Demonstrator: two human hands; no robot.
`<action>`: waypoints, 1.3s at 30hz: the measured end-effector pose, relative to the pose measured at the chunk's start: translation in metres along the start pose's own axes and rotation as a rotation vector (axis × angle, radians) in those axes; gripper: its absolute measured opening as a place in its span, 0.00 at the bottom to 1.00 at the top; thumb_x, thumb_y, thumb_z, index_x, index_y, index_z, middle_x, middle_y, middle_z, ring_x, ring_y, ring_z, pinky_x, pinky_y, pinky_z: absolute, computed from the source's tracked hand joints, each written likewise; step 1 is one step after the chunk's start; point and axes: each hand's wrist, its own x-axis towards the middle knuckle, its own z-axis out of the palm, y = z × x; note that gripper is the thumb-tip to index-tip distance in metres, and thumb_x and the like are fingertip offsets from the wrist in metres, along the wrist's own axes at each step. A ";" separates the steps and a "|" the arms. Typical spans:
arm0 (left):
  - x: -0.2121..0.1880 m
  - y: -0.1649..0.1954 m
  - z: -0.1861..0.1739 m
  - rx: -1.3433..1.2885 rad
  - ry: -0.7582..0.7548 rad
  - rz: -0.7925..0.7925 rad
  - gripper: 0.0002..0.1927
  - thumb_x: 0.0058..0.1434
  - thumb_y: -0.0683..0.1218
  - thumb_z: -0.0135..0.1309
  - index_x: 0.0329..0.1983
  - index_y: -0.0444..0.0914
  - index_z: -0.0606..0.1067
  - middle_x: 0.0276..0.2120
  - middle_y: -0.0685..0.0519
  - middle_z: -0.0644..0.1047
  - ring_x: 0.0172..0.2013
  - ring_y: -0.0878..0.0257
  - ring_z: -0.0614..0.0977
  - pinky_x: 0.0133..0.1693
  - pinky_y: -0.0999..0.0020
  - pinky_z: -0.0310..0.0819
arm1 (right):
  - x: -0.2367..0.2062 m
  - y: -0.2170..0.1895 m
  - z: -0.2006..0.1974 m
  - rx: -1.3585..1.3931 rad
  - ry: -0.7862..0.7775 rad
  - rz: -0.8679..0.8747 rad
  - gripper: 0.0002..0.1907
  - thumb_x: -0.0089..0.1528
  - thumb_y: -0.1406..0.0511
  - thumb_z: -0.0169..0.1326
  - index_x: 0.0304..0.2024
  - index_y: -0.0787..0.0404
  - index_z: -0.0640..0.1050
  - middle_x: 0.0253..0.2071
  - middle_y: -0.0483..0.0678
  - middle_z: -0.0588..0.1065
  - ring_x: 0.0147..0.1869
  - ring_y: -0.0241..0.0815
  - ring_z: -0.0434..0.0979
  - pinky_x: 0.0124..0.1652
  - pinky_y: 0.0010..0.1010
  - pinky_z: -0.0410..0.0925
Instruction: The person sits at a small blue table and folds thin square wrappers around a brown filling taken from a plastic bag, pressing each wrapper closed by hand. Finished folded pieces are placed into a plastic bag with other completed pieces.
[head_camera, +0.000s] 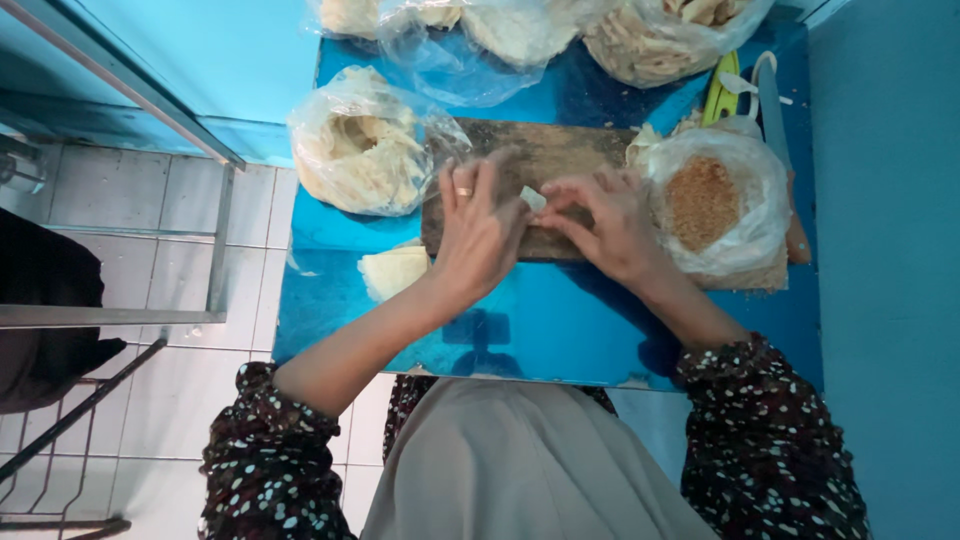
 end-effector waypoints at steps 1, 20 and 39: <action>0.001 0.001 0.000 -0.031 0.010 -0.029 0.05 0.61 0.42 0.59 0.36 0.35 0.78 0.65 0.39 0.64 0.62 0.40 0.65 0.66 0.34 0.49 | 0.002 -0.001 0.001 -0.021 0.022 0.003 0.19 0.60 0.63 0.65 0.53 0.57 0.77 0.42 0.39 0.83 0.52 0.46 0.75 0.53 0.46 0.60; -0.003 0.001 0.002 0.003 0.066 -0.022 0.07 0.62 0.41 0.57 0.42 0.34 0.78 0.69 0.38 0.61 0.63 0.40 0.64 0.65 0.31 0.47 | -0.002 -0.002 0.008 0.005 0.075 0.042 0.18 0.60 0.65 0.66 0.50 0.56 0.75 0.43 0.38 0.82 0.50 0.45 0.74 0.53 0.44 0.58; 0.017 0.001 -0.030 0.242 0.304 -0.098 0.29 0.71 0.46 0.61 0.73 0.47 0.66 0.75 0.39 0.51 0.71 0.45 0.60 0.69 0.29 0.44 | 0.034 -0.027 0.021 -0.311 0.098 0.019 0.13 0.65 0.66 0.58 0.52 0.51 0.75 0.45 0.40 0.77 0.51 0.49 0.69 0.49 0.48 0.56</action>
